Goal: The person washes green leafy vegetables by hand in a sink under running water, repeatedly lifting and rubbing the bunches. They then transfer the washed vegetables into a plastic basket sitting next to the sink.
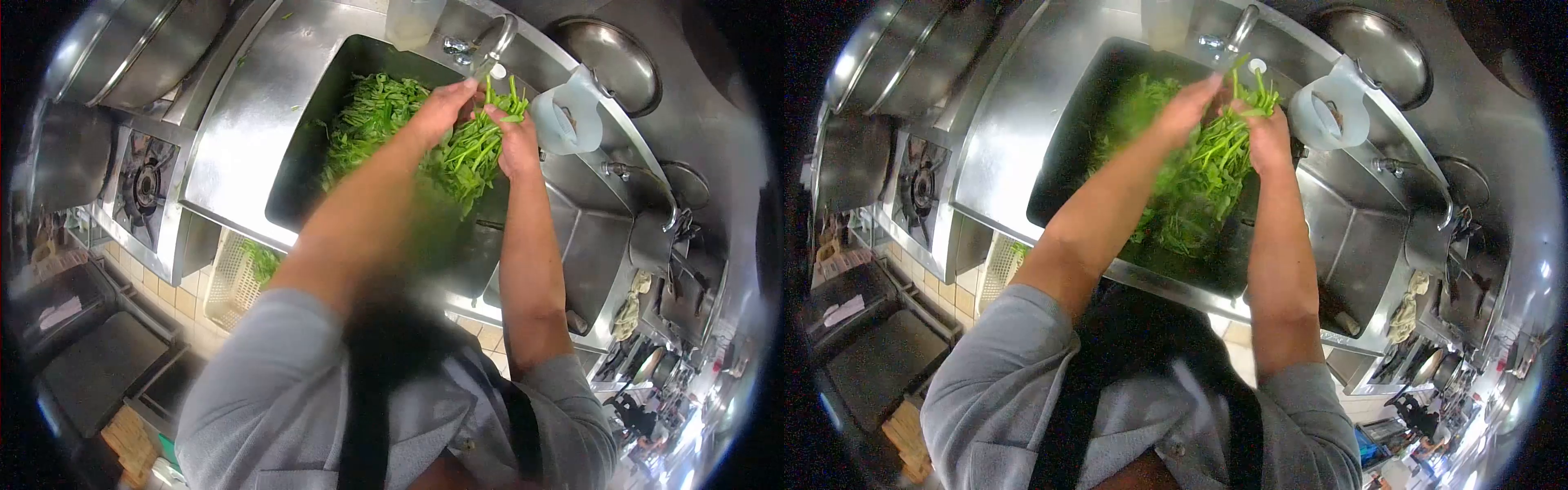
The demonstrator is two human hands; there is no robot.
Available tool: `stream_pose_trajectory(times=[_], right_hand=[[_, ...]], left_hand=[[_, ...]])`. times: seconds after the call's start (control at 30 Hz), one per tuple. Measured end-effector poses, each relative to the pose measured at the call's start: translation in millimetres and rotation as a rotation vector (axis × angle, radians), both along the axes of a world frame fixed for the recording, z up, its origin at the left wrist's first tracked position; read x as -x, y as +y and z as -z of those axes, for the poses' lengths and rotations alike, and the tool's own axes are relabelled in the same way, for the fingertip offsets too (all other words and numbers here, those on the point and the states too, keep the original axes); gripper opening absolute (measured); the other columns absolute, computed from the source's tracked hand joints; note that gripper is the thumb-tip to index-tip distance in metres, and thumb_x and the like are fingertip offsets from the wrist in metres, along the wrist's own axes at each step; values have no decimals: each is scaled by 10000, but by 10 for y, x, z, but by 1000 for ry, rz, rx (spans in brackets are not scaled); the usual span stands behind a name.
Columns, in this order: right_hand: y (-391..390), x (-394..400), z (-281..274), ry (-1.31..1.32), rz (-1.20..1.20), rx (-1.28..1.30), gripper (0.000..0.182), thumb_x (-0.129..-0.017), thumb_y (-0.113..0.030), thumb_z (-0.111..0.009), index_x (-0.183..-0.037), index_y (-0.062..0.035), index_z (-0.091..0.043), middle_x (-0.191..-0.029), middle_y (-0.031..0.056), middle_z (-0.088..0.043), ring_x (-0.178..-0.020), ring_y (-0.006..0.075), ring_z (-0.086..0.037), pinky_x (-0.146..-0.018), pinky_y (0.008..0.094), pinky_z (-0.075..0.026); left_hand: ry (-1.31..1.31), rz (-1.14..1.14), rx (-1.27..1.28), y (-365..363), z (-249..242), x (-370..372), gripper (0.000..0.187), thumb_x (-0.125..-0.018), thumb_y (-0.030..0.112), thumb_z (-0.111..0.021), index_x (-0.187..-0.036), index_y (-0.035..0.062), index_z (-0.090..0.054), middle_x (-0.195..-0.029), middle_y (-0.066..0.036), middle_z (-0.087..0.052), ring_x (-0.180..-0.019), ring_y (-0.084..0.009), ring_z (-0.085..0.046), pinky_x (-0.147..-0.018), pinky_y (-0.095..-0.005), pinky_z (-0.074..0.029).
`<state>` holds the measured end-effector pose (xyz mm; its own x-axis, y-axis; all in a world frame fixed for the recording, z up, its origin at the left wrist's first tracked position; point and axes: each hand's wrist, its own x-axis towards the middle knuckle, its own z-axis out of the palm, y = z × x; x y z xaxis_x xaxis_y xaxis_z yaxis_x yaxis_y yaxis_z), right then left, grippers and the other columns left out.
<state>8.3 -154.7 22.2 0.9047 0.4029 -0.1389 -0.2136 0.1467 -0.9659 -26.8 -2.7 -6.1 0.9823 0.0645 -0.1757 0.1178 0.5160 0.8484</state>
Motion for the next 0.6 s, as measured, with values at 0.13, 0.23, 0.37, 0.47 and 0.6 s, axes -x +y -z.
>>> stream_pose_trajectory(times=[0.13,0.23,0.37,0.47,0.6], right_hand=[[108,-92,32,-4,68,-12,395,-758,-122,-739,-1103,4,-593,-999,104,-656,-888,202,-623,-800,337,-480],[251,-219,3,1,-87,139,394,-756,-63,-746,-1106,18,-587,-1031,115,-642,-934,209,-624,-826,338,-491],[486,-446,-90,-105,-163,173,228,-828,-59,-687,-1035,-18,-601,-926,114,-686,-845,187,-659,-727,328,-524],[566,-685,-138,-267,-160,353,223,-865,-93,-661,-1060,-15,-587,-902,112,-691,-872,187,-665,-723,329,-530],[516,-492,-160,37,-54,184,194,-932,-69,-533,-1118,-31,-567,-1047,137,-654,-895,219,-665,-709,324,-527]], left_hand=[[-74,270,-125,-3,-110,246,817,-847,437,-680,-1464,35,-326,-1463,-175,-380,-1365,-299,-338,-1133,-397,-244],[31,222,-334,40,153,240,768,-687,226,-831,-1315,-40,-479,-1217,-173,-597,-1119,-252,-573,-990,-336,-413],[104,179,-261,280,62,423,616,-662,154,-841,-1177,-55,-575,-1039,-125,-681,-895,-213,-652,-868,-329,-491],[133,131,-341,407,216,498,598,-666,144,-838,-1163,-61,-575,-1054,-127,-677,-909,-206,-648,-873,-326,-487],[217,-14,-207,424,68,628,587,-675,153,-837,-1164,-48,-582,-1062,-126,-677,-943,-207,-638,-886,-340,-478]])
